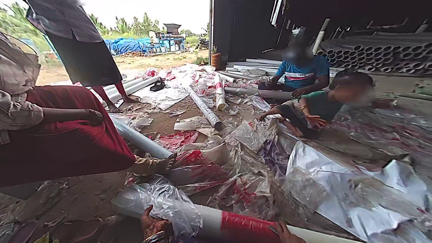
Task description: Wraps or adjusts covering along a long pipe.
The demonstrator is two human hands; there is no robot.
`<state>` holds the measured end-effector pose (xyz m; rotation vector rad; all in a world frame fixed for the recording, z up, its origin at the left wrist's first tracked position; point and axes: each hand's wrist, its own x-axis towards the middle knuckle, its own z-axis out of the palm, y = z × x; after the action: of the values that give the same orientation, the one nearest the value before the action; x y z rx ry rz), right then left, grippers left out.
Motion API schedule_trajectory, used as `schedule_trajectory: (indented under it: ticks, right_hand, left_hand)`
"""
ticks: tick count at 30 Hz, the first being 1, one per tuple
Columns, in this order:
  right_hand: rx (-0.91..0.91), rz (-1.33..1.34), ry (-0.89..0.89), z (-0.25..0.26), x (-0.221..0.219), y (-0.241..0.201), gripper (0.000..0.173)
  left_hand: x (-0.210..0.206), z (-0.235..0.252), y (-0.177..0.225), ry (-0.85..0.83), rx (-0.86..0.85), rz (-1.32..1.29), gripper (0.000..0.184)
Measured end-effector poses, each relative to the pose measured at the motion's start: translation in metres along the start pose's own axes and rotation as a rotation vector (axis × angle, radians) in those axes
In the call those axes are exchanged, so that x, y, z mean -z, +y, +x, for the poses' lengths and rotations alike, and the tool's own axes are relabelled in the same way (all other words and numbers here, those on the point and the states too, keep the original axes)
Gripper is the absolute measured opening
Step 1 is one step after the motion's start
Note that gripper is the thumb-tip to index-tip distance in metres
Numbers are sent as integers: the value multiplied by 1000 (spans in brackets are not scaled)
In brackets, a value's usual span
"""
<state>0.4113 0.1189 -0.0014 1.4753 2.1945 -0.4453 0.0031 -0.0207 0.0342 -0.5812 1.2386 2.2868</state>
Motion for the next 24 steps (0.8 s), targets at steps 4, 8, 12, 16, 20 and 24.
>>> schedule_trajectory:
  ticks: [4,8,12,16,20,24]
  right_hand:
    - [10,6,-139,34,21,9,101]
    - [79,-37,-294,68,28,22,112]
    - [123,-44,-341,68,32,23,105]
    - [114,-86,-318,61,29,18,102]
    - [104,-132,-265,49,25,15,97]
    - [91,-91,-207,32,20,11,101]
  left_hand:
    - [0,2,-1,0,34,28,49]
    - [4,-6,-3,-31,19,134,52]
    - [3,-6,-9,-8,34,167,56]
    - [-3,-12,-10,3,47,156,56]
    - [3,-10,-12,-21,46,139,56]
    - [6,-10,-11,-17,38,104,53]
